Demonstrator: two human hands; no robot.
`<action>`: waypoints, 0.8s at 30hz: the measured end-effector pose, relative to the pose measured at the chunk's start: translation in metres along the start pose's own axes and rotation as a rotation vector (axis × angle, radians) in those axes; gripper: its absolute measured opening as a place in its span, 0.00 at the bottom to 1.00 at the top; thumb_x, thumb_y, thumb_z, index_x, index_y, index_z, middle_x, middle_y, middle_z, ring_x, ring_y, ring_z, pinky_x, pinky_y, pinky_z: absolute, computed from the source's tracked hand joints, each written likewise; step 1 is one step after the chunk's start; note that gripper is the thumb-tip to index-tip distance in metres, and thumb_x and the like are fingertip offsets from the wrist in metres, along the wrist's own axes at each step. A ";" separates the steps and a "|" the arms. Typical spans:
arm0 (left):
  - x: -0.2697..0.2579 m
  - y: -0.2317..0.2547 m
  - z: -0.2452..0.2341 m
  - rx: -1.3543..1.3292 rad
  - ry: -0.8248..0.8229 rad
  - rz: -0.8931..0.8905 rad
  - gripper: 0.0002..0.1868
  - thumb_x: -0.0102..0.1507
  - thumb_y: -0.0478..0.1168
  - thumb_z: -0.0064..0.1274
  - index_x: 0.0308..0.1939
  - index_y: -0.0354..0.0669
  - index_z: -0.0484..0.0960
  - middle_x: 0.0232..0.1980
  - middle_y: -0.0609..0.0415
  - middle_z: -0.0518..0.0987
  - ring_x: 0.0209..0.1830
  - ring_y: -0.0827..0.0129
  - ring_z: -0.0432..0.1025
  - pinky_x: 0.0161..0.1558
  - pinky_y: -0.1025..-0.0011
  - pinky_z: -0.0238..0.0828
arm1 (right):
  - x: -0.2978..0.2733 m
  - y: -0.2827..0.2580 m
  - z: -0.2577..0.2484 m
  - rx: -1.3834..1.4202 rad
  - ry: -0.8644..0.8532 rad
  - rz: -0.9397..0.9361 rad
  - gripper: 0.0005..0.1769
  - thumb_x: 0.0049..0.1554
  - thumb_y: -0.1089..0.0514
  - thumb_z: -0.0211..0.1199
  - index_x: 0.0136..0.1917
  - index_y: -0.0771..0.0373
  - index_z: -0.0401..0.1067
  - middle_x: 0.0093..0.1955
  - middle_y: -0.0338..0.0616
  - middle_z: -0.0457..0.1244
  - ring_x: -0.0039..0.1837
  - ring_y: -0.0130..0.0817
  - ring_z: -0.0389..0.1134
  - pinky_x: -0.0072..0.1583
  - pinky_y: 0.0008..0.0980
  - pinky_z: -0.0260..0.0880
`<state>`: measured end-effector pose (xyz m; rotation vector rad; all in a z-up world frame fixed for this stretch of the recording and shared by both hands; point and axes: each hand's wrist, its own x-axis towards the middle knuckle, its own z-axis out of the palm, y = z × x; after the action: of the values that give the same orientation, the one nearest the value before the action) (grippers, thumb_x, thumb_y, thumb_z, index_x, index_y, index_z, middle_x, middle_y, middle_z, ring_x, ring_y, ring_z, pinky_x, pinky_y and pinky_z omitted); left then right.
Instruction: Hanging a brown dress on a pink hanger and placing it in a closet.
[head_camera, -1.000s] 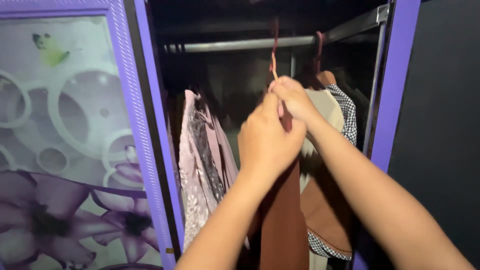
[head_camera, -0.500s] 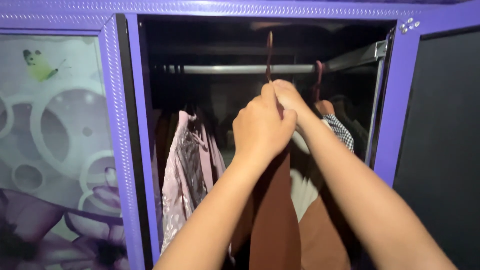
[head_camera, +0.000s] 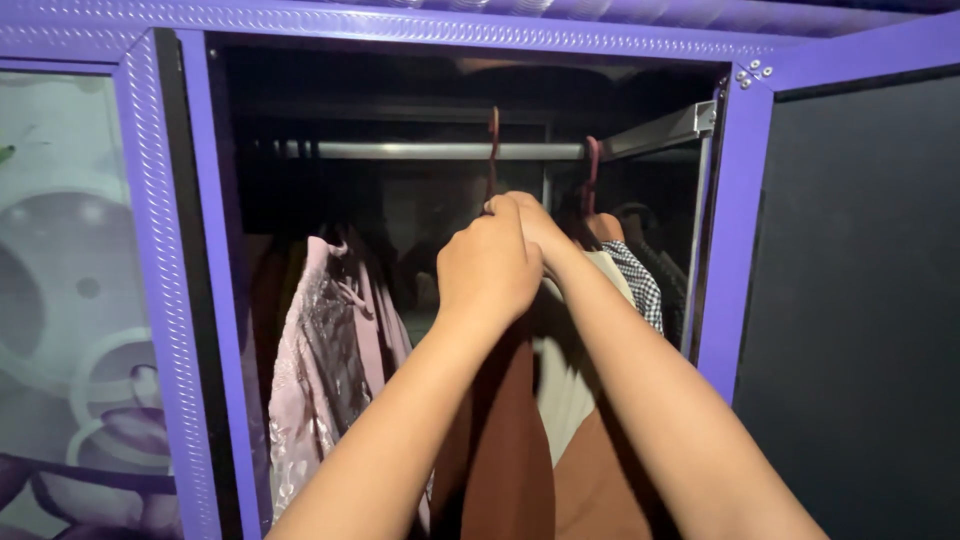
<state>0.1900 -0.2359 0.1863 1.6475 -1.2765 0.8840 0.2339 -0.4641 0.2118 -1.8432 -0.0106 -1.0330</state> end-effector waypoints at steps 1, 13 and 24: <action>0.000 0.000 0.001 -0.003 -0.005 0.001 0.26 0.58 0.41 0.52 0.56 0.26 0.71 0.38 0.36 0.83 0.36 0.41 0.79 0.37 0.50 0.76 | 0.010 0.018 -0.006 0.000 0.005 0.003 0.12 0.58 0.59 0.57 0.33 0.62 0.70 0.32 0.37 0.64 0.35 0.26 0.65 0.37 0.32 0.65; -0.010 -0.006 0.014 -0.003 -0.248 -0.148 0.21 0.60 0.37 0.53 0.55 0.29 0.72 0.44 0.35 0.83 0.45 0.42 0.79 0.45 0.51 0.77 | -0.001 0.073 -0.009 0.002 0.066 0.049 0.10 0.59 0.54 0.58 0.43 0.62 0.73 0.37 0.35 0.66 0.41 0.25 0.67 0.44 0.32 0.68; -0.011 -0.002 0.018 0.014 -0.279 -0.232 0.24 0.67 0.42 0.43 0.63 0.31 0.70 0.47 0.36 0.83 0.48 0.43 0.79 0.49 0.50 0.75 | -0.094 -0.011 0.000 -1.033 0.139 -0.247 0.12 0.61 0.51 0.58 0.46 0.62 0.74 0.48 0.50 0.67 0.52 0.52 0.68 0.51 0.46 0.67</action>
<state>0.1902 -0.2482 0.1689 1.9345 -1.2297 0.5373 0.1691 -0.4201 0.1593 -2.7230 0.4676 -1.4969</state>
